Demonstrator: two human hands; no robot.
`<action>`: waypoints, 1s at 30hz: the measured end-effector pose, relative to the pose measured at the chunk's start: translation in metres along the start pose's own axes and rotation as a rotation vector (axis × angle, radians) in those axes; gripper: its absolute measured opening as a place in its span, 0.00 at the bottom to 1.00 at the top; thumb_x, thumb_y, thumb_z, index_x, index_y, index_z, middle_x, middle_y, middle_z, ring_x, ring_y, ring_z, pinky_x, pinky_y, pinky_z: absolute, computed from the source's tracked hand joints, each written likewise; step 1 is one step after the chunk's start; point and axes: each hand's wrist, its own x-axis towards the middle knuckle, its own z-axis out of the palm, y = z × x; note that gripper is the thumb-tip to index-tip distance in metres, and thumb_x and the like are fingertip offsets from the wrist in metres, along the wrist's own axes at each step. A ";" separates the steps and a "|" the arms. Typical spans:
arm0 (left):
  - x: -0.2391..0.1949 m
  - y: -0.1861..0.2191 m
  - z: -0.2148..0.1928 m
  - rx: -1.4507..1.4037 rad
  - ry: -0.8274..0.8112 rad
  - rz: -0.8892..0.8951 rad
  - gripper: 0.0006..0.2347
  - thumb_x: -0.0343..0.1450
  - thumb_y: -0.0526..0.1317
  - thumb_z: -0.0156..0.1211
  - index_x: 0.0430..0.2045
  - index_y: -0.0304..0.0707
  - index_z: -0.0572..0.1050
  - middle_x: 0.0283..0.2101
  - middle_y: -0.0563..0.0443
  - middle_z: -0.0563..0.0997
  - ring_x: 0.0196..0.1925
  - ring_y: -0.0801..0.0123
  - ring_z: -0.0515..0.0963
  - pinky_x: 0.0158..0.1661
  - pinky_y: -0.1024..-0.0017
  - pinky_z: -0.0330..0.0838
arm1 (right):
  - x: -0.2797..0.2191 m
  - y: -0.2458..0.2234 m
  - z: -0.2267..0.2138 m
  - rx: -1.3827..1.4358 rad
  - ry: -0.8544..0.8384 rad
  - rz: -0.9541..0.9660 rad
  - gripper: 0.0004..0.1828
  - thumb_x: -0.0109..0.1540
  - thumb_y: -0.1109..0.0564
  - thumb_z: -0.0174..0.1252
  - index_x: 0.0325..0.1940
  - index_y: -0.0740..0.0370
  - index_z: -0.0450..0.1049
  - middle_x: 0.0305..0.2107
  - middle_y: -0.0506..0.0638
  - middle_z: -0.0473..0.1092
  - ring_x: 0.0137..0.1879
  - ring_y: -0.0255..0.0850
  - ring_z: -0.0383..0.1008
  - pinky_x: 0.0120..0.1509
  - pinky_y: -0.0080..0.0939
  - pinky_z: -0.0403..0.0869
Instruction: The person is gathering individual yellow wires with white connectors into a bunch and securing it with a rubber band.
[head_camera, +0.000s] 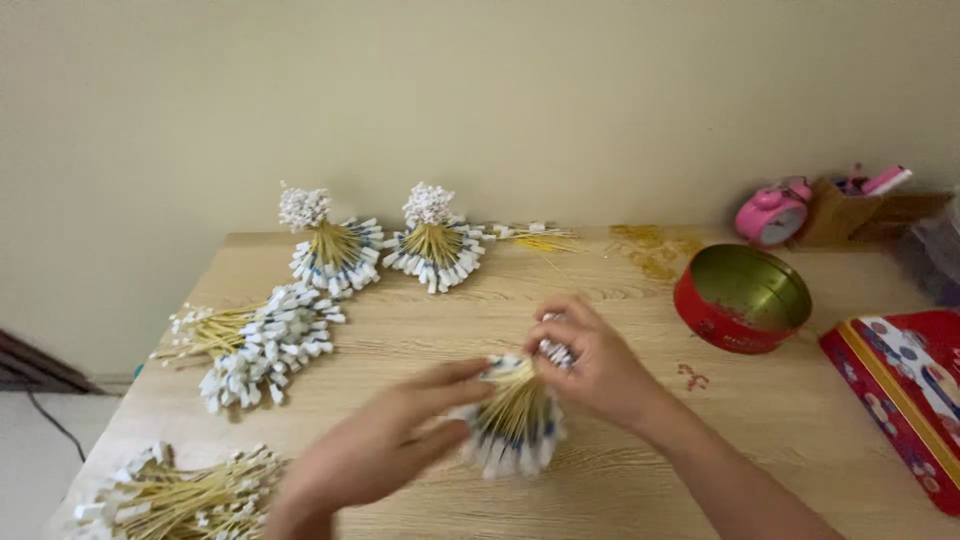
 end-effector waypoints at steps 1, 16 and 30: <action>-0.008 0.004 -0.006 0.131 0.159 -0.086 0.23 0.71 0.42 0.61 0.62 0.35 0.70 0.67 0.37 0.72 0.70 0.52 0.71 0.65 0.63 0.64 | 0.000 0.004 -0.004 -0.037 0.035 -0.010 0.08 0.57 0.55 0.63 0.40 0.55 0.80 0.53 0.50 0.67 0.58 0.42 0.72 0.60 0.43 0.75; 0.061 -0.022 0.072 0.219 0.430 -0.317 0.16 0.63 0.40 0.70 0.43 0.38 0.77 0.39 0.40 0.84 0.48 0.51 0.82 0.73 0.39 0.40 | -0.019 -0.089 -0.023 -0.322 0.132 -0.458 0.31 0.63 0.37 0.53 0.63 0.57 0.74 0.68 0.57 0.62 0.76 0.57 0.56 0.76 0.68 0.54; 0.056 -0.043 0.044 -0.434 0.600 -0.438 0.12 0.64 0.37 0.70 0.38 0.35 0.78 0.39 0.48 0.84 0.43 0.64 0.84 0.45 0.66 0.82 | 0.014 0.003 0.032 0.298 -0.092 0.196 0.43 0.61 0.37 0.58 0.78 0.51 0.56 0.73 0.54 0.54 0.75 0.50 0.56 0.71 0.54 0.65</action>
